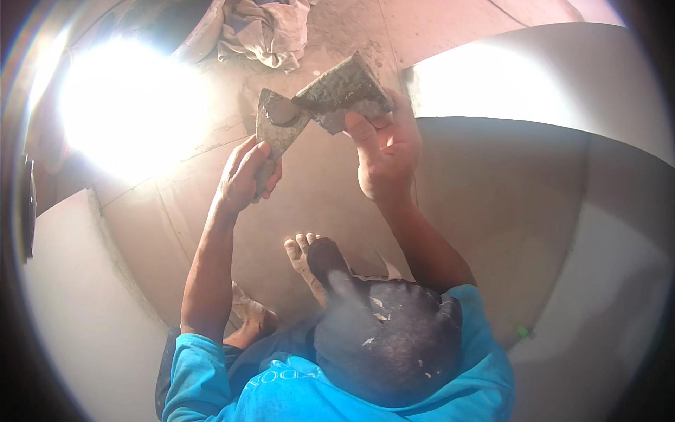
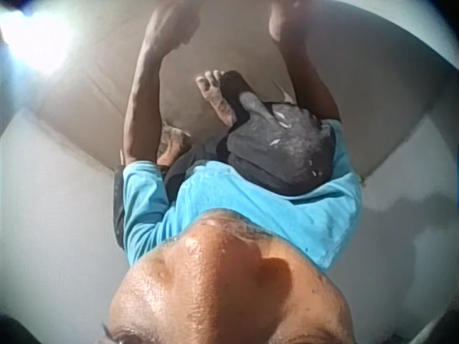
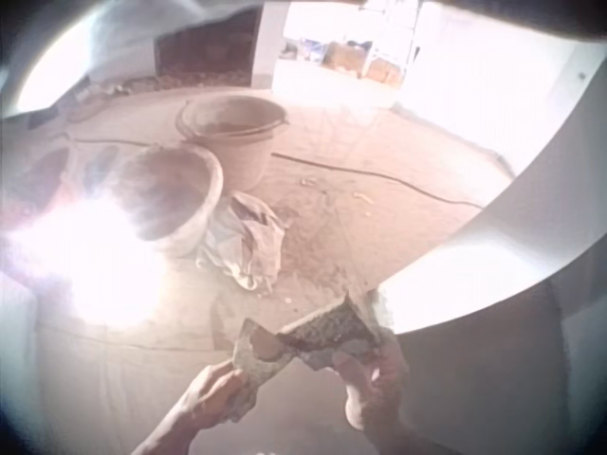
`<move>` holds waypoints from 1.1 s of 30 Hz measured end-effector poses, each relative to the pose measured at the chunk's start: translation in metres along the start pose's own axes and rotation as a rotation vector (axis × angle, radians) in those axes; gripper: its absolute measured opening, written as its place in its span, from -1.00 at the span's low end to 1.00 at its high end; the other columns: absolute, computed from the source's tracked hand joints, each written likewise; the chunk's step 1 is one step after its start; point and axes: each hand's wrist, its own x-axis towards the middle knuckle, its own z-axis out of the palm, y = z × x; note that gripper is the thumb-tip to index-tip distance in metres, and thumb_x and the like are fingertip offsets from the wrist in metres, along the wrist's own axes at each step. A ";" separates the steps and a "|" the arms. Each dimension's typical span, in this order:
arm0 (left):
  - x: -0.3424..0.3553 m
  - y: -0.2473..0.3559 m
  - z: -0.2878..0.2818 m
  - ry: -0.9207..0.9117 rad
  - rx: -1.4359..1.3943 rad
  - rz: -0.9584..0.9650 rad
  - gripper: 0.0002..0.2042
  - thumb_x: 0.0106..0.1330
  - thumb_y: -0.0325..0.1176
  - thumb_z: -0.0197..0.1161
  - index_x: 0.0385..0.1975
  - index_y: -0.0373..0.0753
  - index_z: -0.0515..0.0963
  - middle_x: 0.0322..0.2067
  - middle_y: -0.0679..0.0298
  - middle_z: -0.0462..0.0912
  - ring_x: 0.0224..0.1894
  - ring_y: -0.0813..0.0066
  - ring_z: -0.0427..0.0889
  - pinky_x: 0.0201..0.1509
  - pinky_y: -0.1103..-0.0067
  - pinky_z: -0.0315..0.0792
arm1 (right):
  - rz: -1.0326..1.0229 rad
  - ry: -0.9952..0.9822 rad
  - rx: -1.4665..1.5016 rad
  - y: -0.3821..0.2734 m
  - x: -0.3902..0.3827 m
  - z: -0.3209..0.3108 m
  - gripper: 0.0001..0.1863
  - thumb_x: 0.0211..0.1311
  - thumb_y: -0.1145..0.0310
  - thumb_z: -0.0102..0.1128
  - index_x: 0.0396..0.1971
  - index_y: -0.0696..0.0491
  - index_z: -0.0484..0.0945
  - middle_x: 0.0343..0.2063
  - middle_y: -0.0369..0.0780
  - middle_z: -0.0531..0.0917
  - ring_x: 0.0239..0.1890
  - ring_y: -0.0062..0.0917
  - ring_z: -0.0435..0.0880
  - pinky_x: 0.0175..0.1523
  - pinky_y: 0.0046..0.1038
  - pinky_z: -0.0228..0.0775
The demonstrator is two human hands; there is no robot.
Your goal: The person applies grout to the gaps between floor tiles using a grout float and a bucket. They then wipe the excess grout off the tiles with a cloth and sweep the floor with a broom.
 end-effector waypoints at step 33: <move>-0.002 0.004 -0.003 -0.066 0.102 0.014 -0.60 0.45 0.02 -0.08 -0.31 -0.23 0.44 -0.72 0.37 0.43 -0.73 0.65 0.35 -0.61 0.65 0.24 | 0.176 -0.187 0.032 0.011 -0.008 0.016 -0.60 0.38 0.61 -0.04 0.20 0.23 0.31 -0.01 -0.12 0.60 0.00 -0.50 0.62 0.08 -0.47 0.53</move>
